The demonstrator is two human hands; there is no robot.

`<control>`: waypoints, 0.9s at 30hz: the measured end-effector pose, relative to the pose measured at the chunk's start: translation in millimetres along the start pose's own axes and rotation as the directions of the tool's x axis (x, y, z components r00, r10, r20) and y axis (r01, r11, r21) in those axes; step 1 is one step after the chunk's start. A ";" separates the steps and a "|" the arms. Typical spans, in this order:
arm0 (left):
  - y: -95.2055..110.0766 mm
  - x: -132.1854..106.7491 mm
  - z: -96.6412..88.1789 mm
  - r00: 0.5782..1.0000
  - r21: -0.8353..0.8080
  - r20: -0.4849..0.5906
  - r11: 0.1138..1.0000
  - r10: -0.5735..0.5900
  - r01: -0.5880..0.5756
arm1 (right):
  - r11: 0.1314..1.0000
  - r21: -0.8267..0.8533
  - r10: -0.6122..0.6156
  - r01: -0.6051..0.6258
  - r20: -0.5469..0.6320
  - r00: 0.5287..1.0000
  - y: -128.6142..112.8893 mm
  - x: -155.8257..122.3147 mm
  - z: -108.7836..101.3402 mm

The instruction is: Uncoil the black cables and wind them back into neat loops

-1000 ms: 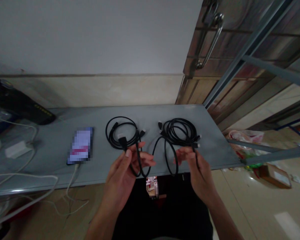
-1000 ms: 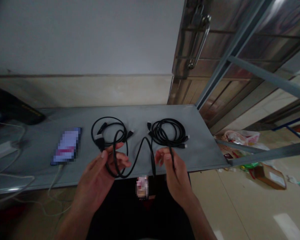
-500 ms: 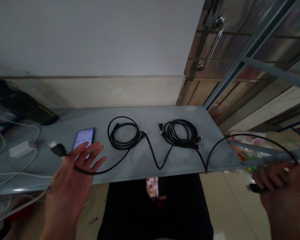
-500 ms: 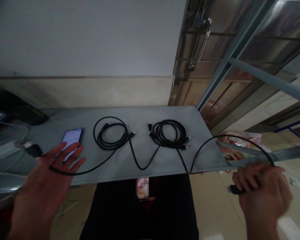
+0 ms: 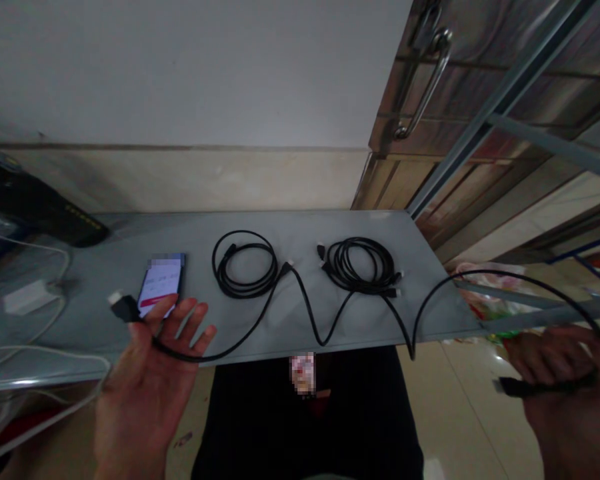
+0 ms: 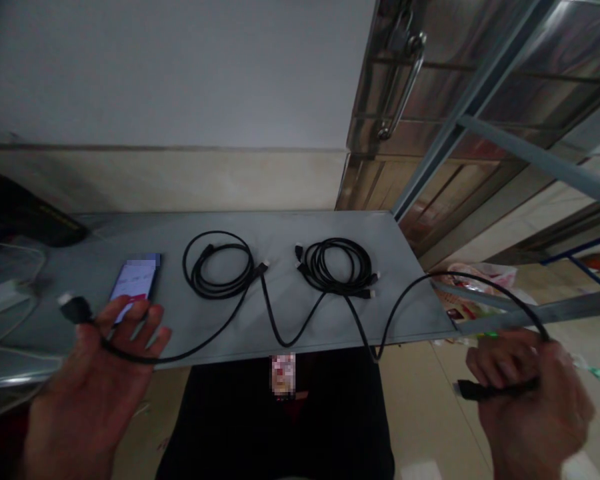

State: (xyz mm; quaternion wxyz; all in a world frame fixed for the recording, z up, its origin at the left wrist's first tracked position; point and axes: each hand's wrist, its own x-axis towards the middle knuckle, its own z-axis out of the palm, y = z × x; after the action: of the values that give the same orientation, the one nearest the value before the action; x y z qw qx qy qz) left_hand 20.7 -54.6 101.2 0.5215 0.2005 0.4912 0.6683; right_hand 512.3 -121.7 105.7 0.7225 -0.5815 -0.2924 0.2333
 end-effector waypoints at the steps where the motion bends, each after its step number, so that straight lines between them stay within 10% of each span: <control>1: -4.0 -2.1 -0.3 1.000 -0.012 0.011 1.000 -0.018 0.018 | 1.000 0.020 -0.015 0.015 0.002 1.000 2.0 -4.8 12.7; 7: -20.9 -17.8 7.4 0.983 0.000 0.081 0.986 -0.164 0.165 | 0.999 0.042 -0.035 0.022 0.366 0.930 29.7 -39.8 81.6; 15: -47.3 -31.3 40.2 0.913 0.006 0.251 0.944 -0.322 0.331 | 0.961 -0.268 0.266 -0.073 0.810 0.522 27.9 -98.8 160.1; 18: -48.7 -32.1 55.7 0.892 0.005 0.314 0.940 -0.325 0.340 | 0.949 -0.311 0.272 0.045 0.885 0.377 26.7 -112.5 182.1; 27: -15.3 8.4 85.6 0.838 0.080 0.454 0.950 -0.305 0.302 | 0.976 -0.188 0.160 0.114 0.963 0.217 16.6 -96.9 222.8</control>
State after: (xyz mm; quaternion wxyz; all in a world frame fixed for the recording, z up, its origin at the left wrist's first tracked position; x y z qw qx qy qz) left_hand 92.0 -9.2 123.3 0.7215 0.2744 0.3807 0.5091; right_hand 288.0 -27.0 108.8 0.3079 -0.3867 -0.6947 0.5224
